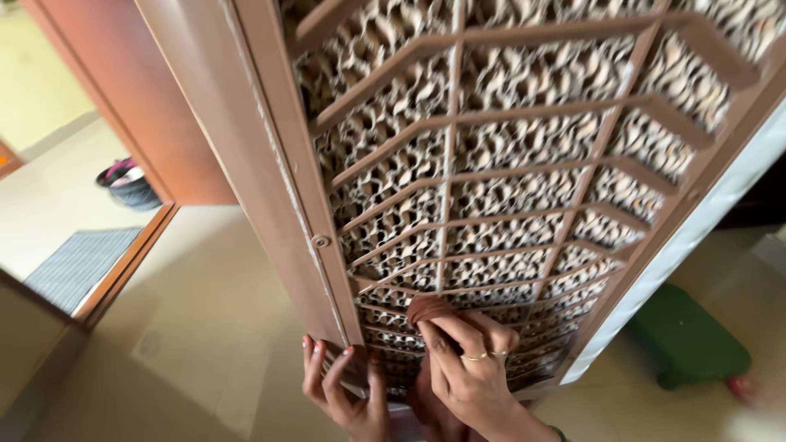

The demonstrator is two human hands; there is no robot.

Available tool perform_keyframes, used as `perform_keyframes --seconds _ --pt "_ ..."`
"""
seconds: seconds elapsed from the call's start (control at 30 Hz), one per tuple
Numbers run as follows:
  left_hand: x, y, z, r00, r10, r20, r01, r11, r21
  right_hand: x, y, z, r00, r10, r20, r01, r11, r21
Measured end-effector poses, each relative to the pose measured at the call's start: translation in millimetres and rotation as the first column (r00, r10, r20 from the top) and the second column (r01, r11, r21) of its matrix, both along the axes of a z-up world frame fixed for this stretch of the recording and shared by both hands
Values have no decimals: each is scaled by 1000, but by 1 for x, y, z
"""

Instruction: The person wipes the honeycomb cooling pads of an air cooler with a brown cloth. They systematically clean the surface by moving the cloth across the grid, focusing on different sections throughout the clip.

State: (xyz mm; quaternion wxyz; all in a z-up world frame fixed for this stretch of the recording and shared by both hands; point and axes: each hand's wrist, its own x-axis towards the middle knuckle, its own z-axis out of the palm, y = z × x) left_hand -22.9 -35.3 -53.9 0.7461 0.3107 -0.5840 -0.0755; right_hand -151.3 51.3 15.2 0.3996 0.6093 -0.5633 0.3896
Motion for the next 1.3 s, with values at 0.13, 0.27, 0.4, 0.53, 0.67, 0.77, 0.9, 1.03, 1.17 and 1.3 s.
perform_keyframes --seconds 0.13,0.27,0.4,0.53,0.67,0.77,0.9,1.03,1.17,1.3 --pt "-3 5 12 999 26 31 -25 999 -28 -20 14 16 997 50 -59 -47 998 52" --pt "2 10 26 994 63 94 -71 994 83 -28 16 21 992 112 -53 -107 990 95" --pt "7 17 35 988 56 147 -79 985 156 -22 14 25 988 141 -69 -134 986 98" --pt "9 14 44 987 59 151 -79 988 133 -4 -9 40 975 181 -129 -176 983 48" --pt "12 21 39 986 65 151 -87 986 143 14 -16 44 963 205 -176 -186 975 121" --pt "10 18 43 980 91 177 -113 986 120 7 -21 52 946 249 -207 -218 963 158" --pt "10 17 43 968 129 215 -157 980 119 -9 -6 49 921 273 -277 -211 949 233" --pt "10 20 48 975 104 194 -135 979 152 -14 0 49 938 217 -268 -174 969 178" --pt "4 37 47 973 152 174 -186 962 202 4 -1 48 966 160 -204 -128 979 158" --pt "-1 68 34 992 60 109 -90 950 298 25 -6 53 983 82 -165 -68 994 90"
